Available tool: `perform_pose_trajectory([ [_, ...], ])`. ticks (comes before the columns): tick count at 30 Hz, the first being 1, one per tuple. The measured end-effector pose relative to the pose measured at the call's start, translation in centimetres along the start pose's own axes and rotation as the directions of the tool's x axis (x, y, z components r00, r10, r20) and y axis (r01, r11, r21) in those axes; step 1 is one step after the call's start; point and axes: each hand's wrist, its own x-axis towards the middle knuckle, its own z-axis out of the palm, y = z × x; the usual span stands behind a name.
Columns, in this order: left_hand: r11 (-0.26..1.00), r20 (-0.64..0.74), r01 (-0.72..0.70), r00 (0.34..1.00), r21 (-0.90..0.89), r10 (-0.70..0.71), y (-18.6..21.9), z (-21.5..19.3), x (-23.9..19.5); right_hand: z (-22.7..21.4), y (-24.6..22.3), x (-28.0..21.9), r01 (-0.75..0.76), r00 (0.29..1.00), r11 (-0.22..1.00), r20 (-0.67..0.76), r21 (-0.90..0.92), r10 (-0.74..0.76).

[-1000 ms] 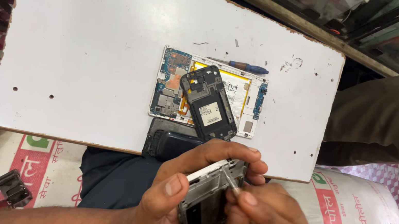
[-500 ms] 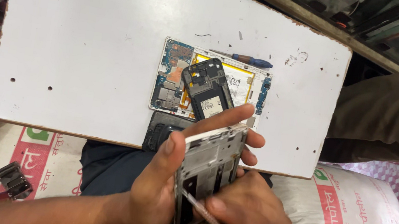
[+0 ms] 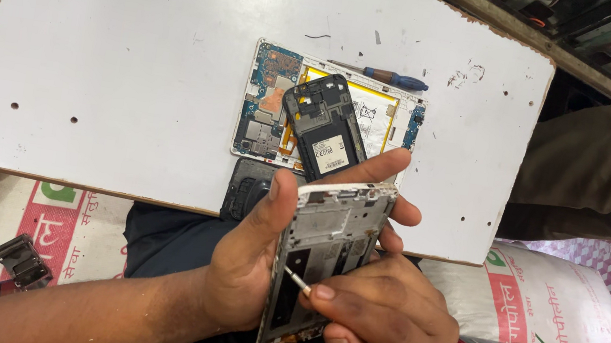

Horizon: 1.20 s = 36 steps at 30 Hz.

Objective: The person uses a screwdriver to remove screws from a disassembled mobile phone placed on a white board on their lap. They carefully unscrew multiple fasteners, lift the back cover, and continue to manipulate internal components while seated.

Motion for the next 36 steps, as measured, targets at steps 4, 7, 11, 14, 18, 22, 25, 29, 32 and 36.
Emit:
perform_pose_trajectory([
  [4, 1.000, 0.002, 0.000, 1.000, -0.011, 0.000, 0.2, -0.1, 0.0, -0.7, 0.1, 1.4, 0.230, 0.932, 0.973, 0.288, 0.002, -0.221],
  [7, 1.000, -0.005, 0.014, 1.000, -0.003, -0.014, 0.3, 0.0, 0.1, -0.8, 0.5, 0.6, 0.156, 0.955, 0.987, 0.259, -0.033, -0.142],
  [11, 0.999, -0.033, 0.045, 0.998, -0.014, -0.045, 0.1, -0.3, -0.1, -0.6, 1.7, -2.3, 0.111, 0.993, 0.992, 0.057, -0.058, -0.108],
  [14, 0.999, -0.044, -0.022, 0.999, -0.044, 0.020, 0.1, -0.2, -0.5, -0.4, 2.5, -4.4, 0.008, 0.989, 1.000, 0.145, -0.011, -0.007],
  [18, 0.994, -0.027, -0.012, 1.000, -0.105, 0.010, 0.3, 0.6, 0.6, -0.4, 3.8, -4.3, -0.236, 0.948, 0.972, 0.224, 0.019, 0.225],
  [22, 0.999, -0.030, 0.010, 0.999, -0.032, -0.011, 0.0, 0.3, 0.3, -0.9, 3.6, -3.0, 0.267, 0.962, 0.930, 0.121, -0.251, -0.244],
  [25, 1.000, -0.048, -0.011, 0.999, 0.026, 0.012, 0.1, -0.6, -0.2, -0.2, 1.7, -1.5, 0.293, 0.944, 0.945, 0.202, -0.147, -0.261],
  [29, 0.994, -0.027, -0.025, 0.999, 0.108, 0.028, 0.4, -0.4, -0.4, 1.4, -1.2, 0.6, 0.239, 0.967, 0.946, 0.142, -0.218, -0.211],
  [32, 0.990, -0.014, 0.013, 1.000, 0.144, -0.011, 0.5, 0.2, -0.5, 1.5, -1.1, 0.9, 0.184, 0.983, 0.966, 0.034, -0.180, -0.181],
  [36, 0.984, -0.029, -0.007, 0.999, 0.179, 0.013, 0.4, 0.7, -0.9, 0.5, 0.9, -0.9, 0.351, 0.929, 0.927, 0.175, -0.130, -0.327],
])
